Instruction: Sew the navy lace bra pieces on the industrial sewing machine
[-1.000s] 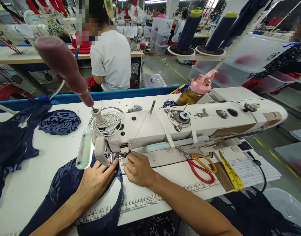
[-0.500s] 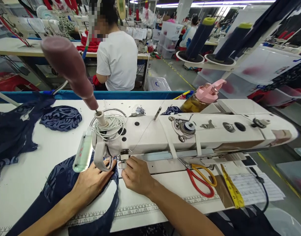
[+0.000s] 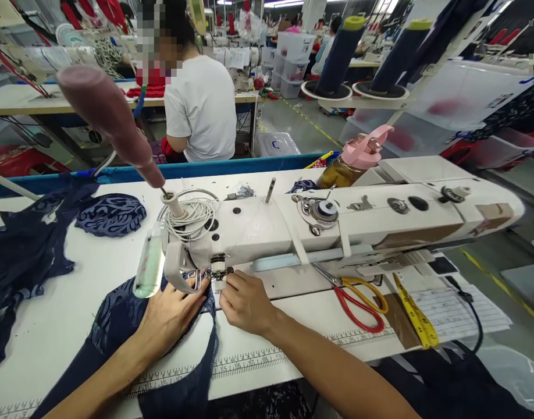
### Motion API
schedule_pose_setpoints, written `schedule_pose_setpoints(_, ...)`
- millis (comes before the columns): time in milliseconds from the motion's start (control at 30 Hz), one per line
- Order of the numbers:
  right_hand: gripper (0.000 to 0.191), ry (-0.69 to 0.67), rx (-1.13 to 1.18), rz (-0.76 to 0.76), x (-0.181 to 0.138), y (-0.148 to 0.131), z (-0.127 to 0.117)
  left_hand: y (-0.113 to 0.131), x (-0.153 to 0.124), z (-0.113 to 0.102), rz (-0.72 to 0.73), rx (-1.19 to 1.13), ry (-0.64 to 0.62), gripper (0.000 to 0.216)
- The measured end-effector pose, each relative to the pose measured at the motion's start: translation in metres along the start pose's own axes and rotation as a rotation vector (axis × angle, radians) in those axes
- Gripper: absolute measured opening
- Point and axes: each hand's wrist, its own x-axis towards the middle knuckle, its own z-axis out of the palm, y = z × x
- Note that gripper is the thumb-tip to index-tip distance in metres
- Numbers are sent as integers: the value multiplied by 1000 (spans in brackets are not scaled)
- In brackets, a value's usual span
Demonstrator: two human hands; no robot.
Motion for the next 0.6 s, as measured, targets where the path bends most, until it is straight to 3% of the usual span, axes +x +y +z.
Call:
schedule_pose_setpoints(100, 20, -16, 12, -25, 0, -1, -2, 1, -4, -2, 10, 42, -48, 39)
schedule_pose_setpoints(233, 21, -30, 22, -58, 1, -4, -5, 1, -7, -3, 1, 63, -77, 39)
schedule_pose_setpoints(467, 22, -66, -5, -22, 1, -6, -7, -8, 1, -4, 5, 8, -47, 38)
schedule_pose_setpoints(600, 24, -144, -4, -21, 1, -5, -8, 0, 0, -4, -12, 17, -22, 41)
